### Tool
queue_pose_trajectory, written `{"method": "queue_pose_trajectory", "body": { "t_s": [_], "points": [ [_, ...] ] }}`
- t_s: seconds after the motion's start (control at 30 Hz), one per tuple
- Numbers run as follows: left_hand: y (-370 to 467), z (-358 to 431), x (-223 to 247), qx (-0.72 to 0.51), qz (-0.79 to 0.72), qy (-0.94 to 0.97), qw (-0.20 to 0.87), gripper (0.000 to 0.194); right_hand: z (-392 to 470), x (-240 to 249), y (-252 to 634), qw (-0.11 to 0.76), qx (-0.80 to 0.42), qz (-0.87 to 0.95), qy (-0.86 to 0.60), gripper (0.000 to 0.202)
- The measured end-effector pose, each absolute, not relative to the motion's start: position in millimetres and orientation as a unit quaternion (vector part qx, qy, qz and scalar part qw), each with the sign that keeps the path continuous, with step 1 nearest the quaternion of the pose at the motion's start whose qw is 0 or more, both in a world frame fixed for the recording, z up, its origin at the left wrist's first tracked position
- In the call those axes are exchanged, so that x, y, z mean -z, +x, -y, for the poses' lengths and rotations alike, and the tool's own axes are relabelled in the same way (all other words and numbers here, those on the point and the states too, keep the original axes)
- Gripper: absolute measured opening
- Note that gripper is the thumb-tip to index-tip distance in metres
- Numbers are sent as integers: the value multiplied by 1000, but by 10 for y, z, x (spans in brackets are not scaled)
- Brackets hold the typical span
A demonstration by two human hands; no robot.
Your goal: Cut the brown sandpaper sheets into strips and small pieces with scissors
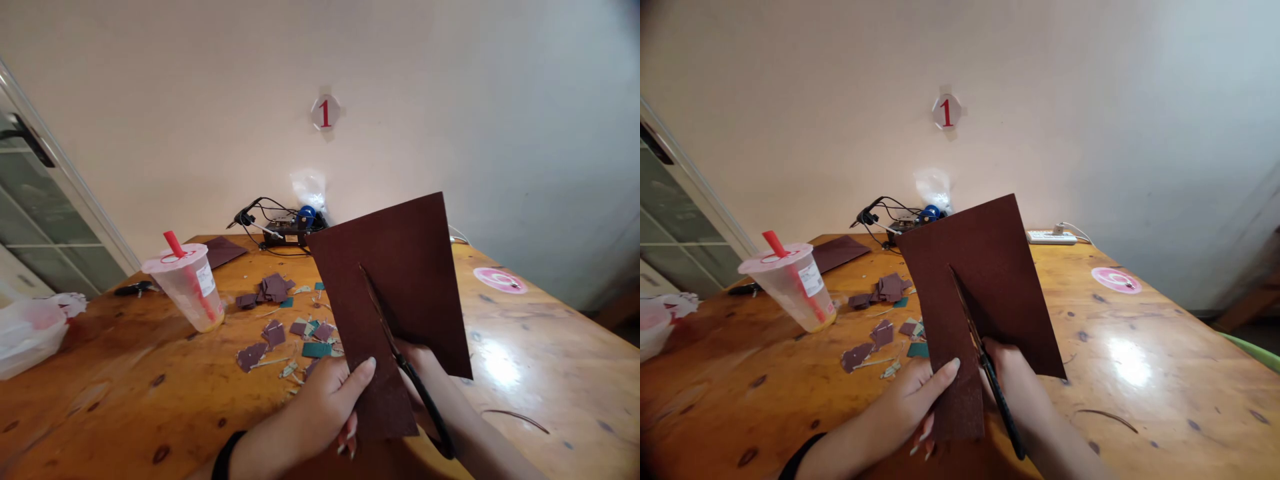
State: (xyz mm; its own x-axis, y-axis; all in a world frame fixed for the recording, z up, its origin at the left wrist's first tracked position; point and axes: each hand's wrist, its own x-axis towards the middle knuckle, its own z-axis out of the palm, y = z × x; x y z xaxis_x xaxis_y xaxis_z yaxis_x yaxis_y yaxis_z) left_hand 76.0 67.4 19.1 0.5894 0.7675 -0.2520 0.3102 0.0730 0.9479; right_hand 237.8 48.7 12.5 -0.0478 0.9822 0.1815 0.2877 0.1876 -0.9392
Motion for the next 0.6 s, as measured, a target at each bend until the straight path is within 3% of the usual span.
{"method": "queue_pose_trajectory", "body": {
  "t_s": [0.4, 0.6],
  "points": [
    [776, -696, -204, -189, -435, 639, 606, 73, -494, -110, 2418, 439, -403, 629, -500, 39],
    [758, -674, -196, -196, -412, 643, 615, 71, -497, -249, 2405, 458, -419, 618, -483, 30]
  ]
}}
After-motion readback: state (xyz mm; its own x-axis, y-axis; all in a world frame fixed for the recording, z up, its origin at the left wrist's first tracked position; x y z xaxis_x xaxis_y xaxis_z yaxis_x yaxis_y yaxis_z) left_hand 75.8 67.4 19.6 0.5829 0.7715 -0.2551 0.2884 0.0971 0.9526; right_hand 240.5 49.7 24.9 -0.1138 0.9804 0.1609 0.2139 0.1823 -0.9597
